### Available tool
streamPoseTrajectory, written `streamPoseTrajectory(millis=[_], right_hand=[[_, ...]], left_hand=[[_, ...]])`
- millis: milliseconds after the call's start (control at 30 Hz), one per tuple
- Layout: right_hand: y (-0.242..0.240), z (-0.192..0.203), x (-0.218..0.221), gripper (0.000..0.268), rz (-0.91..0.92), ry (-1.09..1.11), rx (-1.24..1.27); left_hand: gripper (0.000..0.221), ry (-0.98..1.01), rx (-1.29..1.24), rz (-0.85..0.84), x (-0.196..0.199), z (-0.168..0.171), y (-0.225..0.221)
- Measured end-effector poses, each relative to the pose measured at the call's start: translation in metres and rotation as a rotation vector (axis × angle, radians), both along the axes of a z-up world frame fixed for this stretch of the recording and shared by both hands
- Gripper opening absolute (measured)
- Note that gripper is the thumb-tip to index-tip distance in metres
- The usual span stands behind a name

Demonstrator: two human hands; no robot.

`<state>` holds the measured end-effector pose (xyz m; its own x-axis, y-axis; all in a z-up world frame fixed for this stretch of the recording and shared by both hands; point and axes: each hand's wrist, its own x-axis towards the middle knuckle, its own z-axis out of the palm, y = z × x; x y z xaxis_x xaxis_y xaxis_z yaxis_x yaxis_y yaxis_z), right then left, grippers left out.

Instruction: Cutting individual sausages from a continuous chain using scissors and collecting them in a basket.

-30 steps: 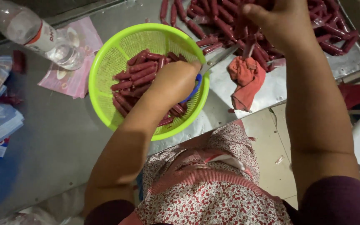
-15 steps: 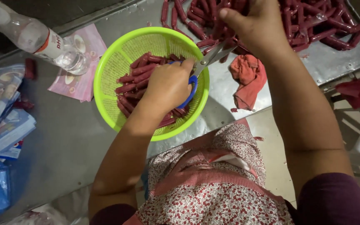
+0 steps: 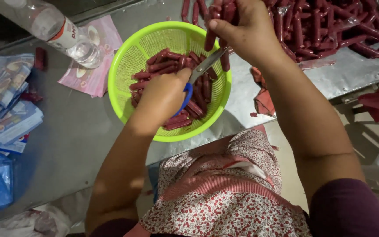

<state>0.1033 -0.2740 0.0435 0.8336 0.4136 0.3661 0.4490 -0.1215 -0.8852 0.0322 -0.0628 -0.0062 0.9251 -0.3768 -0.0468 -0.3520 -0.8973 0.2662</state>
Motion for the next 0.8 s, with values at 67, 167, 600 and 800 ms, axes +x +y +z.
streamPoseTrajectory(millis=[67,167,600,800], right_hand=[[0.006,-0.010,0.005,0.017,-0.046,0.052,-0.004],[0.013,-0.031,0.022,0.017,-0.017,0.108,0.036],[0.025,-0.032,0.040,0.011,-0.118,0.504,0.388],[-0.058,-0.014,0.028,0.032,-0.420,0.388,0.464]], left_hand=[[0.011,0.038,0.024,0.000,-0.010,0.006,0.010],[0.021,0.120,-0.001,0.028,-0.025,0.020,0.023],[0.051,0.294,-0.711,0.563,-0.083,-0.027,0.064],[0.041,-0.087,-0.930,0.555,-0.087,-0.085,0.066]])
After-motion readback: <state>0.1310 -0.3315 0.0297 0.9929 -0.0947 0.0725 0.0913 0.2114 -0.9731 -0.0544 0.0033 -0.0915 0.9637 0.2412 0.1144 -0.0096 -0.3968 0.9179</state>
